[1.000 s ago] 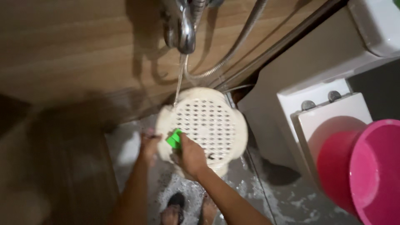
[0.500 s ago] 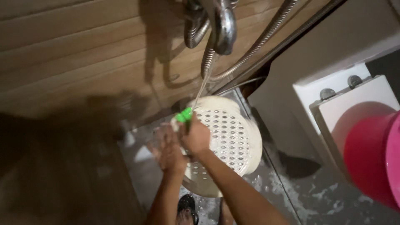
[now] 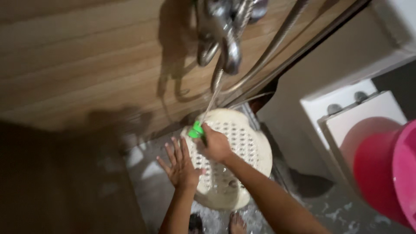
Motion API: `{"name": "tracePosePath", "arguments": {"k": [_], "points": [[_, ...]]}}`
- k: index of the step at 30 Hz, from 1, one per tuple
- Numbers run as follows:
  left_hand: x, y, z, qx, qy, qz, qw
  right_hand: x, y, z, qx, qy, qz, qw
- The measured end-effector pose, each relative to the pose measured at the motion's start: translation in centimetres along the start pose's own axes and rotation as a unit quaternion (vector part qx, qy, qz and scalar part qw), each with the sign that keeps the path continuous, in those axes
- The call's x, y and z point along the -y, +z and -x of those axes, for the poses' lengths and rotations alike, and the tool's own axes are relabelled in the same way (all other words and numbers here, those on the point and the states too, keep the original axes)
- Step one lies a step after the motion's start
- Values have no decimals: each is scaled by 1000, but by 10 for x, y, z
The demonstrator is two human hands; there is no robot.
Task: The person scrubs a green brush and a white plastic stool with a handheld shower sprayer in a bathroom. They rinse a pink basin and the floor, then spray the walls and toilet area to remove soap residue.
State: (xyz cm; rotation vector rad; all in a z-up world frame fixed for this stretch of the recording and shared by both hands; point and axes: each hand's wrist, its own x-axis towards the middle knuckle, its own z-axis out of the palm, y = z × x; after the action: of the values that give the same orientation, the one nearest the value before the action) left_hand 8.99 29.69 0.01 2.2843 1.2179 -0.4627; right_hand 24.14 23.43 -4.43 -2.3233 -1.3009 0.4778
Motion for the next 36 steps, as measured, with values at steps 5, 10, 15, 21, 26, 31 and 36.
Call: {"name": "tracePosePath", "arguments": {"k": [5,10,15,21,26,31,36], "points": [[-6,6,-2,14,21,-2,1000,-75,-45,-6,-144,155,-7,977],[-7,1,-6,24,45,-118,992,-8,25,7,-17,145,24,989],[9,18,-21,22,102,-187,977,-65,-26,28,3,169,6,986],[24,41,-53,-69,138,-273,950,-51,1,41,23,273,18,962],[41,15,-44,-32,152,-212,965,-10,2,74,42,-68,-20,997],[40,14,-40,-49,171,-156,972,-42,-56,20,-60,291,0,955],[42,13,-23,-29,158,-113,980,18,24,12,-54,41,0,998]]}}
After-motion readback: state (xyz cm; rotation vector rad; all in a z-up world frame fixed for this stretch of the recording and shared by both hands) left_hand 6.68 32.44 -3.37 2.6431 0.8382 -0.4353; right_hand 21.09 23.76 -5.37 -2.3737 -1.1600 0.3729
